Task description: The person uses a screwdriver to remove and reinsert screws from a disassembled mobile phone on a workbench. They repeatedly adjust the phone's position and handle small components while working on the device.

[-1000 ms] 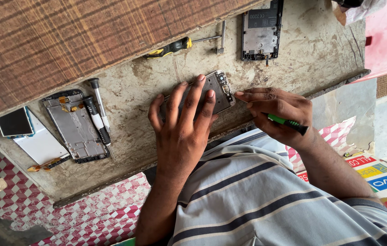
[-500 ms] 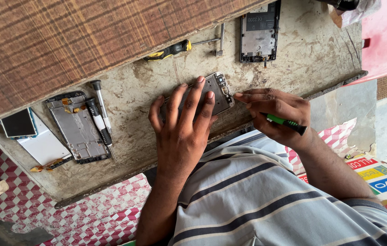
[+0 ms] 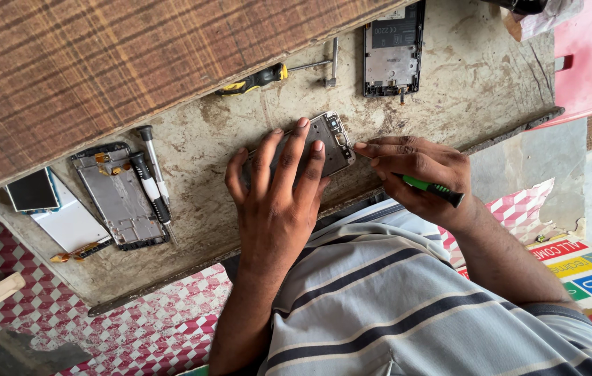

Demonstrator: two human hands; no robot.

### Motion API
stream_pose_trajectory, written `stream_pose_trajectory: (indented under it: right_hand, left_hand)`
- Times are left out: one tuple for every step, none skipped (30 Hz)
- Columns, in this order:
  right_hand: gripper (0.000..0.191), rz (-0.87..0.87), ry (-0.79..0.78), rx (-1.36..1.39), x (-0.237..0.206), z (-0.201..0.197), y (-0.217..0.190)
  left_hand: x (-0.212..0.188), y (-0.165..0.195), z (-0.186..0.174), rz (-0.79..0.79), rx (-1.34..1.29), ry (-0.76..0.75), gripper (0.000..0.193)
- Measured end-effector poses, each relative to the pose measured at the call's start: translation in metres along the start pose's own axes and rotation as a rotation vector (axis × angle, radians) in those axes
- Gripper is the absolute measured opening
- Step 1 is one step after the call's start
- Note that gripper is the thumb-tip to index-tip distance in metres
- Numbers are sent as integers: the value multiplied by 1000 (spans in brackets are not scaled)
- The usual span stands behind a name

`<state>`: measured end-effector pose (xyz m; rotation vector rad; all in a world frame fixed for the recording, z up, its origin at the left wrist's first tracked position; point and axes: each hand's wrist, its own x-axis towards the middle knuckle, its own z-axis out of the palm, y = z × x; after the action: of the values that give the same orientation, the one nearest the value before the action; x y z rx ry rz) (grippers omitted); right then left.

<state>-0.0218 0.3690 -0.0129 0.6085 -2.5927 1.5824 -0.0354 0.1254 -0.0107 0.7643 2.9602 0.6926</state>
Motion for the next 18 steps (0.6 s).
stream_pose_trajectory:
  right_hand:
    - [22,12,6,-7,0,-1,1]
    - [22,24,11,-14,-1,-2,1]
    - [21,35,17,-22,-2,-2,2]
    - [21,29,27,2,-3,-3,3]
    - [20,22,37,26,-3,-3,4]
    - [20,16,47,50,-4,-3,5]
    - [19,45,61,73,-5,-3,5]
    - [18,74,75,97,-7,-2,5]
    - [17,104,88,121,-9,-2,5]
    - [17,137,103,148,-11,-1,5]
    - [16,171,118,175,-13,-1,5]
    - [16,207,133,202,-15,-1,4]
    - [15,226,155,248,-17,-1,5]
    - [14,244,178,294,-18,-1,5]
    - [13,261,201,340,-20,-1,5]
    - [14,260,211,353,-21,-2,6]
    - [14,258,222,367,-22,-2,7]
    - [15,254,234,379,-22,-4,8]
  left_hand:
    - [1,2,0,-5,5,-6,52]
    - [2,4,-1,-12,10,-11,50]
    - [3,5,-2,-13,13,-13,50]
    - [4,7,-3,-14,17,-12,49]
    - [6,8,-4,-15,22,-11,49]
    - [7,9,-6,-14,23,-16,50]
    - [8,10,-8,-14,25,-23,50]
    - [9,12,-10,-14,26,-31,51]
    - [9,13,-11,-4,35,-9,49]
    - [11,14,-12,7,44,15,47]
    - [13,15,-11,17,53,37,45]
    - [15,16,-9,42,24,72,43]
    - [19,19,-6,67,-6,106,41]
    - [21,21,-4,91,-37,140,38]
    - [23,23,-2,93,-53,126,35]
    - [24,25,-1,94,-68,112,32]
    - [25,27,1,97,-82,99,29]
    - [28,29,3,91,-75,109,27]
